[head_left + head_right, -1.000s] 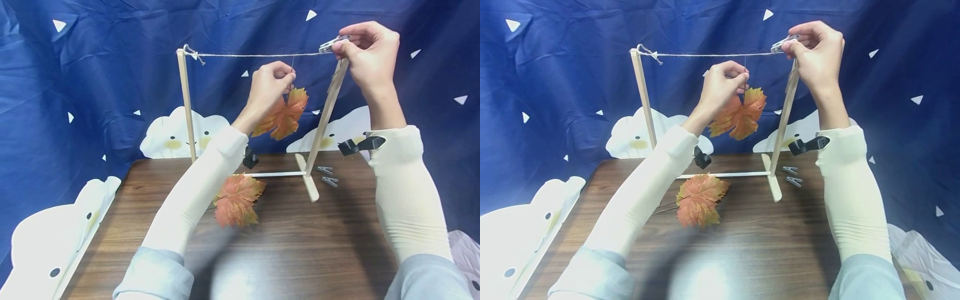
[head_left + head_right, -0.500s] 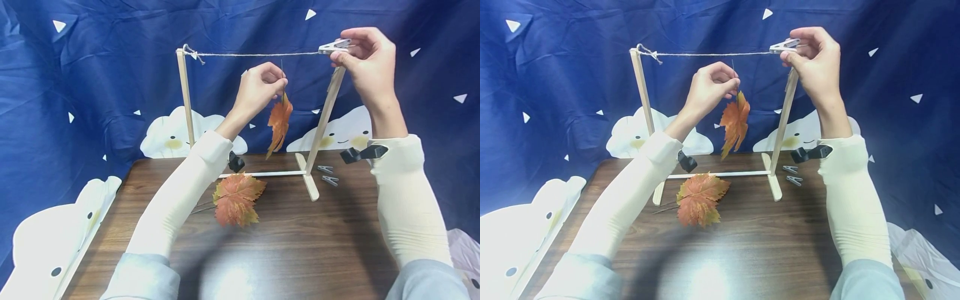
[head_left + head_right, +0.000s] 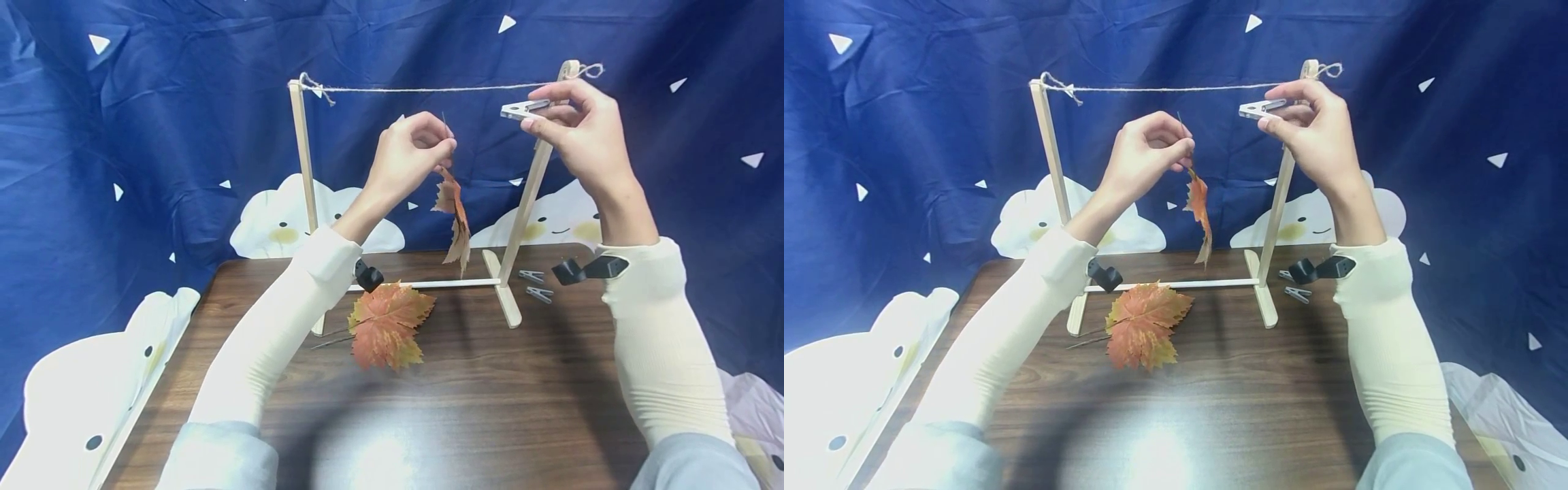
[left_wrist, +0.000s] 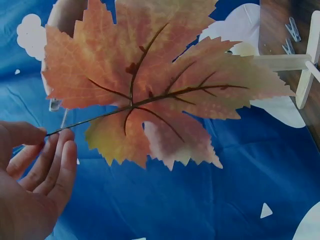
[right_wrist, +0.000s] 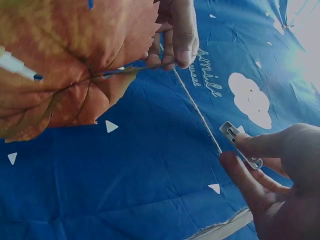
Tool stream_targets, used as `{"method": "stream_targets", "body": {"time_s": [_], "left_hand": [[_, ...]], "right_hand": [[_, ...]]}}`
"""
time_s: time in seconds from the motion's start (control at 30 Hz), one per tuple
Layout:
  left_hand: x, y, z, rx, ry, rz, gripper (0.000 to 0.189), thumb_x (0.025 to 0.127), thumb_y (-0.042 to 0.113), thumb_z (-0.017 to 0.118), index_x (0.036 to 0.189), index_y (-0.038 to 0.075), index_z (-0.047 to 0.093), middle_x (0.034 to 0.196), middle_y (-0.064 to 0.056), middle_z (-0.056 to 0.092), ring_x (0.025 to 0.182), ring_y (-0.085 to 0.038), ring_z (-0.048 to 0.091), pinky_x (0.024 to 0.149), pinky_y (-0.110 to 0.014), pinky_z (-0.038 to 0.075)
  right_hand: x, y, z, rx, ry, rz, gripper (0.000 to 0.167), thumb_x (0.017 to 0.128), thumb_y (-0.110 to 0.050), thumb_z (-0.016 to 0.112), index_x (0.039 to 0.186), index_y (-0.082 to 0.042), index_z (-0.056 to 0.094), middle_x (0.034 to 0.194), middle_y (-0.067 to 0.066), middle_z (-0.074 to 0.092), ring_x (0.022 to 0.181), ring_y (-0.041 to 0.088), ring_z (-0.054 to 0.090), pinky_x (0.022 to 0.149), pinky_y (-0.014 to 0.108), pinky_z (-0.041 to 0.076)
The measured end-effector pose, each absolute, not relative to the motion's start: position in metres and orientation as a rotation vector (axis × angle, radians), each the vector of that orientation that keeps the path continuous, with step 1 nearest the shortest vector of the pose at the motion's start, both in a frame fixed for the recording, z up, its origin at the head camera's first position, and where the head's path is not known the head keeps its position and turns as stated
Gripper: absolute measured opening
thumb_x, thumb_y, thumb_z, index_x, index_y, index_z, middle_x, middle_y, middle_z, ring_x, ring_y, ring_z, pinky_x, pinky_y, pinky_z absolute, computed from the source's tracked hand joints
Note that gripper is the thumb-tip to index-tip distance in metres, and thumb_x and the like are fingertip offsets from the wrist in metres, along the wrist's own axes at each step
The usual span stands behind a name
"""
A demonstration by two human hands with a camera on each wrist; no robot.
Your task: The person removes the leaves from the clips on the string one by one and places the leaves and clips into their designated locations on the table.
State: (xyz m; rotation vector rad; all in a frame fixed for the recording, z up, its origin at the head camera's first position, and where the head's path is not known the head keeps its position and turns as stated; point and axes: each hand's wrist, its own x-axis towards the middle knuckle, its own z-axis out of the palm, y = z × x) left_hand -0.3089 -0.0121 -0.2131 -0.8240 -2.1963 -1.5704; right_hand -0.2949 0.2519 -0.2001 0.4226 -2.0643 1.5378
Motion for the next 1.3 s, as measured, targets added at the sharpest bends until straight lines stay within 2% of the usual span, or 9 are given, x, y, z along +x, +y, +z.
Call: {"method": "stream_targets", "body": {"time_s": [0.07, 0.1, 0.27, 0.5, 0.63, 0.93, 1.1, 1.23, 1.3], "left_hand": [[-0.309, -0.016, -0.215, -0.829, -2.171, -1.619, 0.005, 0.098, 0.007, 0.075, 0.101, 0.004, 0.074, 0.094, -0.011, 0.08, 0.078, -0.019, 0.078, 0.079, -0.035, 0.066], [-0.309, -0.018, -0.216, -0.828, -2.162, -1.633, 0.006, 0.098, 0.007, 0.075, 0.102, 0.003, 0.074, 0.094, -0.012, 0.08, 0.078, -0.019, 0.078, 0.078, -0.034, 0.066], [-0.308, -0.029, -0.219, -0.825, -2.133, -1.667, 0.006, 0.097, 0.007, 0.076, 0.1, 0.002, 0.074, 0.093, -0.013, 0.08, 0.081, -0.02, 0.078, 0.078, -0.032, 0.066], [-0.303, -0.04, -0.224, -0.795, -2.079, -1.764, 0.006, 0.097, 0.005, 0.075, 0.098, -0.001, 0.074, 0.095, -0.016, 0.08, 0.082, -0.021, 0.08, 0.08, -0.032, 0.066], [-0.302, -0.046, -0.232, -0.786, -2.03, -1.832, 0.005, 0.097, 0.002, 0.074, 0.097, -0.003, 0.074, 0.094, -0.018, 0.079, 0.08, -0.021, 0.079, 0.08, -0.035, 0.067], [-0.302, -0.062, -0.254, -0.764, -1.906, -1.963, 0.009, 0.095, -0.003, 0.075, 0.09, 0.004, 0.073, 0.09, -0.018, 0.078, 0.077, -0.019, 0.079, 0.079, -0.038, 0.067], [-0.301, -0.072, -0.267, -0.759, -1.865, -2.001, 0.006, 0.096, -0.004, 0.073, 0.093, 0.001, 0.072, 0.088, -0.014, 0.079, 0.075, -0.019, 0.08, 0.077, -0.039, 0.068], [-0.298, -0.079, -0.277, -0.736, -1.847, -2.031, 0.001, 0.096, -0.004, 0.072, 0.096, -0.005, 0.071, 0.086, -0.009, 0.079, 0.075, -0.017, 0.079, 0.076, -0.037, 0.067], [-0.297, -0.082, -0.282, -0.732, -1.846, -2.04, 0.005, 0.097, -0.004, 0.071, 0.098, -0.008, 0.069, 0.086, -0.008, 0.078, 0.075, -0.017, 0.08, 0.076, -0.036, 0.067]], "right_hand": [[-0.294, 0.252, -0.203, 0.438, -2.076, 1.551, 0.035, 0.091, 0.001, 0.08, 0.124, -0.011, 0.076, 0.099, -0.01, 0.076, 0.085, 0.004, 0.073, 0.081, 0.016, 0.053], [-0.294, 0.252, -0.204, 0.444, -2.083, 1.553, 0.035, 0.092, 0.0, 0.079, 0.125, -0.01, 0.076, 0.1, -0.011, 0.075, 0.084, 0.004, 0.073, 0.081, 0.015, 0.054], [-0.293, 0.255, -0.212, 0.445, -2.121, 1.528, 0.033, 0.094, -0.003, 0.079, 0.125, -0.009, 0.076, 0.1, -0.011, 0.073, 0.078, 0.003, 0.07, 0.08, 0.011, 0.057], [-0.287, 0.263, -0.219, 0.394, -2.194, 1.408, 0.03, 0.095, -0.011, 0.08, 0.123, -0.017, 0.077, 0.089, -0.016, 0.073, 0.073, 0.006, 0.066, 0.07, 0.016, 0.048], [-0.284, 0.265, -0.225, 0.4, -2.207, 1.405, 0.029, 0.094, -0.01, 0.081, 0.122, -0.017, 0.077, 0.087, -0.016, 0.072, 0.069, 0.005, 0.064, 0.069, 0.015, 0.049], [-0.279, 0.273, -0.241, 0.376, -2.24, 1.394, 0.032, 0.094, -0.012, 0.081, 0.125, -0.016, 0.075, 0.087, -0.018, 0.073, 0.07, 0.002, 0.066, 0.067, 0.013, 0.051], [-0.277, 0.277, -0.25, 0.369, -2.253, 1.368, 0.035, 0.096, -0.013, 0.079, 0.131, -0.012, 0.075, 0.098, -0.019, 0.069, 0.071, -0.002, 0.064, 0.065, 0.011, 0.051], [-0.275, 0.281, -0.258, 0.363, -2.269, 1.351, 0.033, 0.097, -0.014, 0.079, 0.129, -0.011, 0.075, 0.106, -0.017, 0.065, 0.072, -0.002, 0.063, 0.064, 0.011, 0.049], [-0.273, 0.284, -0.263, 0.356, -2.278, 1.345, 0.032, 0.097, -0.015, 0.079, 0.129, -0.011, 0.076, 0.107, -0.018, 0.066, 0.073, -0.002, 0.063, 0.063, 0.012, 0.048]]}}
